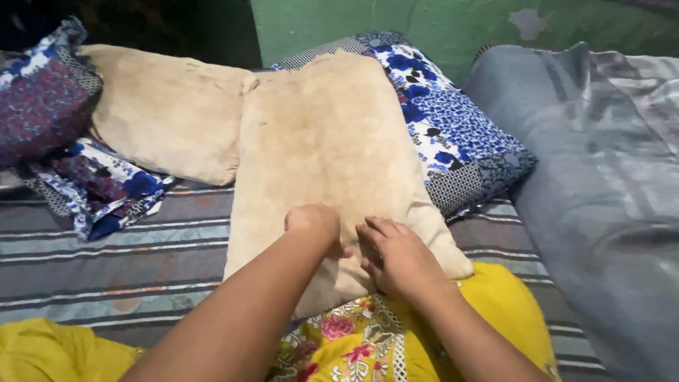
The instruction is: The person folds a beige pillowcase on a bed, smoothing and aligning the edges. They then pick up a patterned cloth, shake it out, and place it on the bed before continuing to fold the pillowcase.
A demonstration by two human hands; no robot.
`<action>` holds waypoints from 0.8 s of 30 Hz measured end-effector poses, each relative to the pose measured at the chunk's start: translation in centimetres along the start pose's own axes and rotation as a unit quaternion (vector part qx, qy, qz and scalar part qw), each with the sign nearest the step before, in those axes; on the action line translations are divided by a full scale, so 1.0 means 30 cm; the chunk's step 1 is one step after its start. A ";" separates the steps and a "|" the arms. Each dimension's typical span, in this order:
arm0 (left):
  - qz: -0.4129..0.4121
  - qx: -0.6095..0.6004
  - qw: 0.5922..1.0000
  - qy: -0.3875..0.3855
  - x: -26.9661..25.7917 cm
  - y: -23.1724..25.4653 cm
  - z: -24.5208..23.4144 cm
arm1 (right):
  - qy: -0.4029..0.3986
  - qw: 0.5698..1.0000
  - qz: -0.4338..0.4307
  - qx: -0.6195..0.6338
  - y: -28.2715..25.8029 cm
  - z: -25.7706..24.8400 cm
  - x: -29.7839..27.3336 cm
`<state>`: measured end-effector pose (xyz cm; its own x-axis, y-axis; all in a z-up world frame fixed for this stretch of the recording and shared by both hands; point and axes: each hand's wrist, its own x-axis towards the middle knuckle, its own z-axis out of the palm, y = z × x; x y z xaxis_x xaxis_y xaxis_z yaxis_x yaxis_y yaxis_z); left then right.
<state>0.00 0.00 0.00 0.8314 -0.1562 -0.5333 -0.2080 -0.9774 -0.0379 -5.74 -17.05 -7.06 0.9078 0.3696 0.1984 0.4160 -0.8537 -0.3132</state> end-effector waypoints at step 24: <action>0.098 -0.010 0.994 -0.044 0.026 0.006 -0.095 | -0.182 0.975 0.116 0.052 -0.035 -0.284 0.142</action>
<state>2.08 -0.70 1.98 0.7279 -0.3319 -0.6000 -0.3502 -0.9322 0.0908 -2.77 -17.69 2.02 0.9292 0.2932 -0.2250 0.1842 -0.8952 -0.4059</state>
